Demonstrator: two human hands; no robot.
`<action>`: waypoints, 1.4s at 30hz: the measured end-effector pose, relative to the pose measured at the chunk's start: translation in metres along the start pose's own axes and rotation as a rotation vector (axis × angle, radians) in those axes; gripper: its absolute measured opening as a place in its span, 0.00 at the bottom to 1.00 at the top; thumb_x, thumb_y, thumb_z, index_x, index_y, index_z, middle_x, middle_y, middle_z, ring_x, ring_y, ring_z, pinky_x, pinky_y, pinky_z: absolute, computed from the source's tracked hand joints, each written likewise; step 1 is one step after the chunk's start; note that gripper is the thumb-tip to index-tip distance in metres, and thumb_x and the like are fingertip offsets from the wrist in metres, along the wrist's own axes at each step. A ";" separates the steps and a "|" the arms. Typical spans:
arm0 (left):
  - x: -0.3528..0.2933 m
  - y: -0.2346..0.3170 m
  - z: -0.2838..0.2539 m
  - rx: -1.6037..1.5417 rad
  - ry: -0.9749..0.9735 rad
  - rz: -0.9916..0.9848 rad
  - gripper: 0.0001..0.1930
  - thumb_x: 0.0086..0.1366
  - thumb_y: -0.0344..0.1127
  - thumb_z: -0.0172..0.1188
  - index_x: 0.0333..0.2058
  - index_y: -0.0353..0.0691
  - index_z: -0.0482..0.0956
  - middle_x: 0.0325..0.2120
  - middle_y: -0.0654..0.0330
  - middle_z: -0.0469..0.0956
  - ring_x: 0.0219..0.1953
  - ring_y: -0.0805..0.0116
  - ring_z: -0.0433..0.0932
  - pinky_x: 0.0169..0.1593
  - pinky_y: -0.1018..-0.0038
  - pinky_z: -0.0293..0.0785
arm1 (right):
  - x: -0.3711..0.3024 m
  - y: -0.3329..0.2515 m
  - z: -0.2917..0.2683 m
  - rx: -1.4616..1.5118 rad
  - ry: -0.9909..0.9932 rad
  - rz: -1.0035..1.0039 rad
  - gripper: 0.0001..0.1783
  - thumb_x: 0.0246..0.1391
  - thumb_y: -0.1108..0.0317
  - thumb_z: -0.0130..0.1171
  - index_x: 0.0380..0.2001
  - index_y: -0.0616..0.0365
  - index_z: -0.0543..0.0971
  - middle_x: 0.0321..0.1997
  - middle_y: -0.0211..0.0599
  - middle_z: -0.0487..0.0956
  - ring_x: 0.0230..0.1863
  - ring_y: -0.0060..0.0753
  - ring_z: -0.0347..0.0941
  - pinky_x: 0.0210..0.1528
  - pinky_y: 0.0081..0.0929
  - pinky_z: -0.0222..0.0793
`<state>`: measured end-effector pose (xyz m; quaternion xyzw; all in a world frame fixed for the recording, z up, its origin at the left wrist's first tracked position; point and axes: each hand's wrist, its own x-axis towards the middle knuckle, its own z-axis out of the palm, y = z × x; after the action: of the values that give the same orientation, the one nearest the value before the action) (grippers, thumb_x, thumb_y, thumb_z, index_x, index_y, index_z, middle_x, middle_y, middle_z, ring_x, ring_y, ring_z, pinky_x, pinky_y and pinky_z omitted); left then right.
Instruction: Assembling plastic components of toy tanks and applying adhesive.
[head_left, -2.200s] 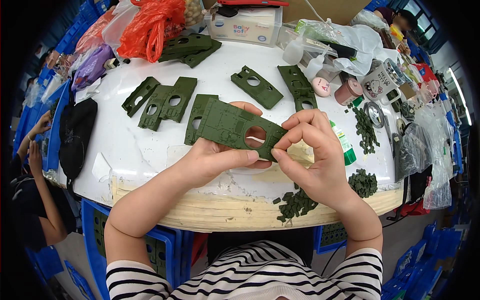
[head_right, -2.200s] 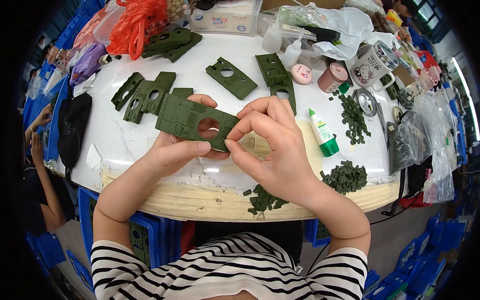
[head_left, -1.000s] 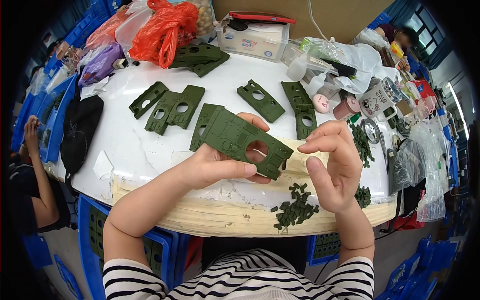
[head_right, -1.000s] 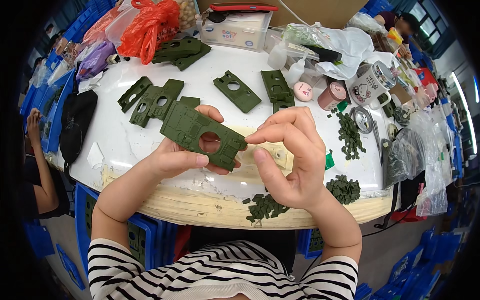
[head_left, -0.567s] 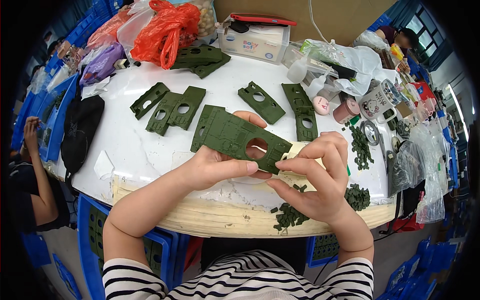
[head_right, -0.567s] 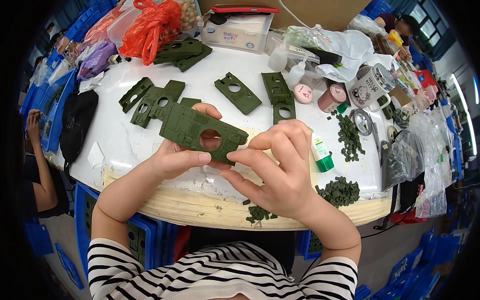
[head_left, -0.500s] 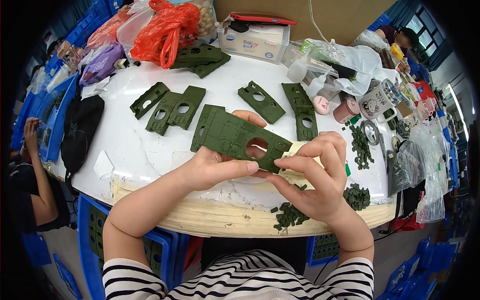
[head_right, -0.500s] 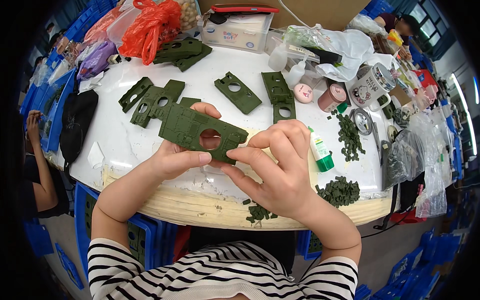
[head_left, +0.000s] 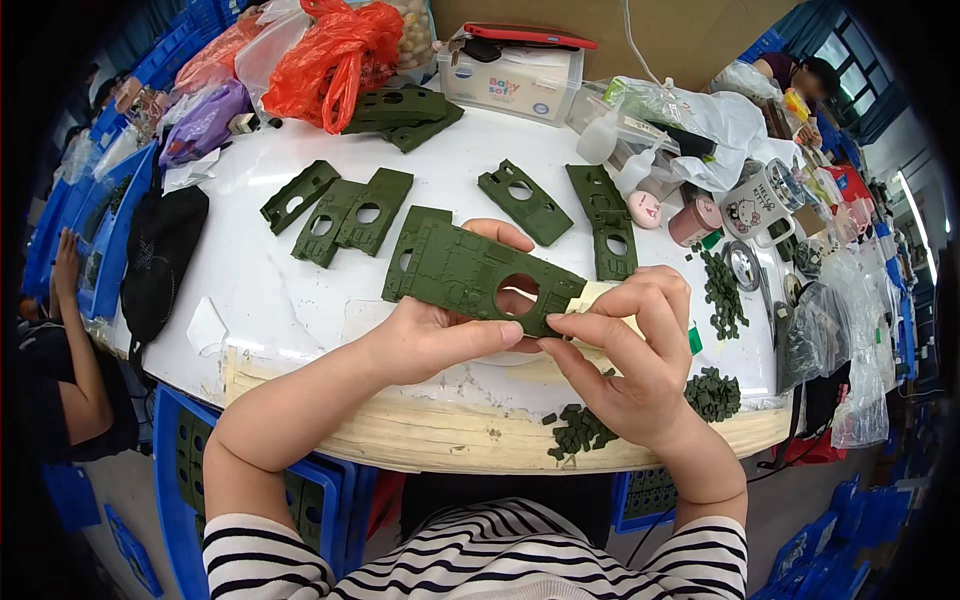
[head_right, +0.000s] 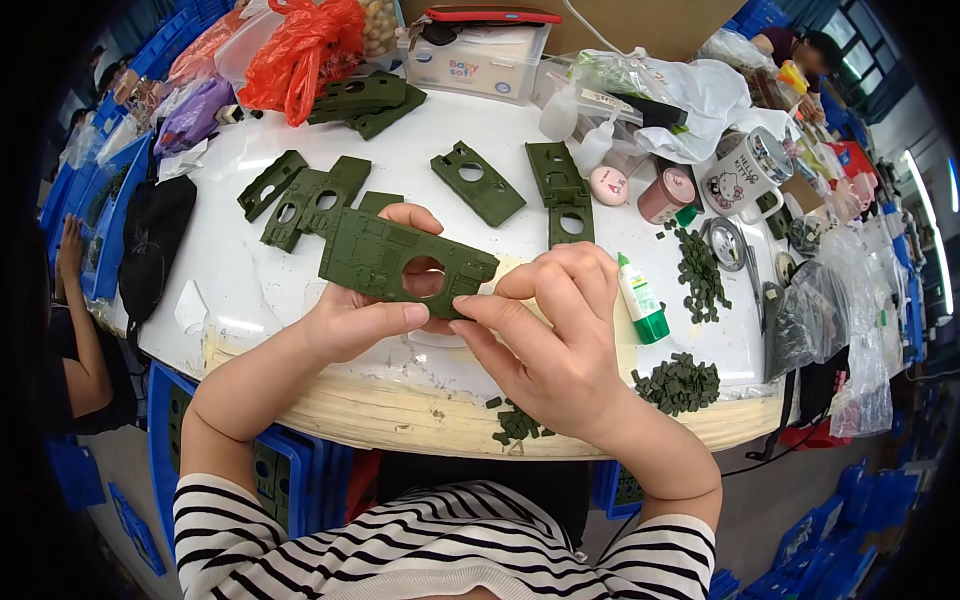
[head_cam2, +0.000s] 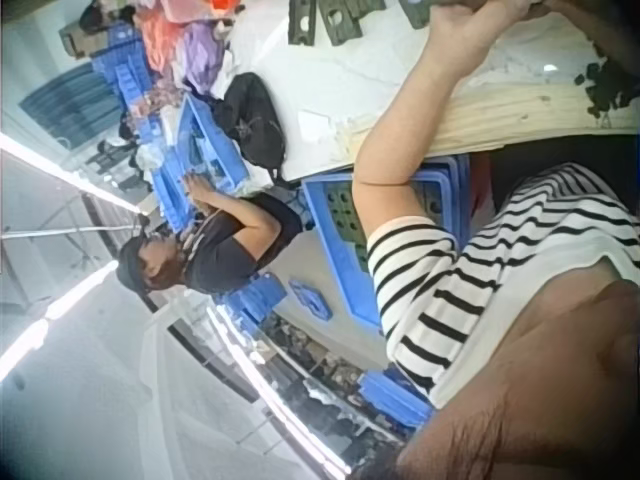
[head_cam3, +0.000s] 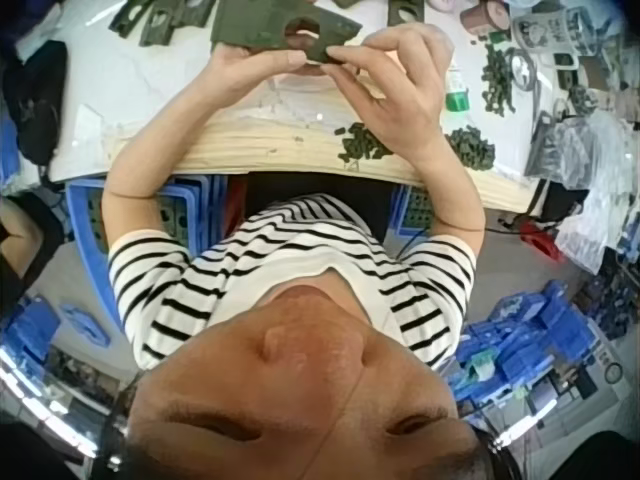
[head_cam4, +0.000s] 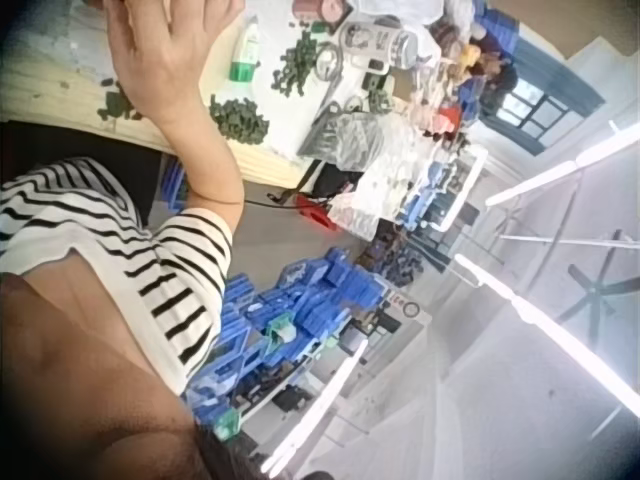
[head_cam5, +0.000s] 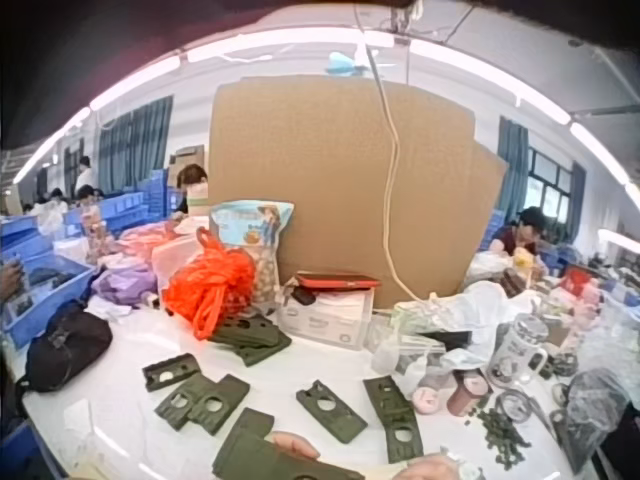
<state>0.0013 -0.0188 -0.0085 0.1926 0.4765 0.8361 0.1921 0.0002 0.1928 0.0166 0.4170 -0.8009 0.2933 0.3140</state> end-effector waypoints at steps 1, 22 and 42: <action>0.000 0.000 0.000 0.023 0.011 -0.018 0.31 0.57 0.23 0.56 0.58 0.42 0.54 0.51 0.50 0.68 0.55 0.62 0.71 0.51 0.61 0.79 | 0.000 0.000 0.000 0.002 -0.001 0.000 0.16 0.30 0.70 0.73 0.29 0.52 0.81 0.30 0.26 0.70 0.35 0.35 0.64 0.42 0.36 0.57; 0.008 0.021 -0.031 0.105 -0.200 -0.236 0.30 0.65 0.48 0.54 0.58 0.30 0.64 0.48 0.42 0.75 0.32 0.61 0.83 0.23 0.79 0.76 | 0.003 0.008 -0.010 0.050 0.009 -0.015 0.22 0.34 0.65 0.74 0.35 0.55 0.77 0.32 0.35 0.71 0.35 0.40 0.64 0.42 0.36 0.59; 0.008 0.015 -0.030 0.247 -0.050 -0.321 0.27 0.68 0.46 0.54 0.58 0.34 0.65 0.33 0.58 0.79 0.23 0.78 0.74 0.21 0.82 0.69 | 0.005 0.005 -0.005 -0.033 -0.074 -0.033 0.13 0.37 0.69 0.71 0.29 0.53 0.79 0.25 0.28 0.73 0.29 0.33 0.68 0.48 0.38 0.59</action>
<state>-0.0229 -0.0440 -0.0082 0.1568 0.5949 0.7251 0.3093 -0.0048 0.1960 0.0225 0.4354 -0.8098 0.2593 0.2958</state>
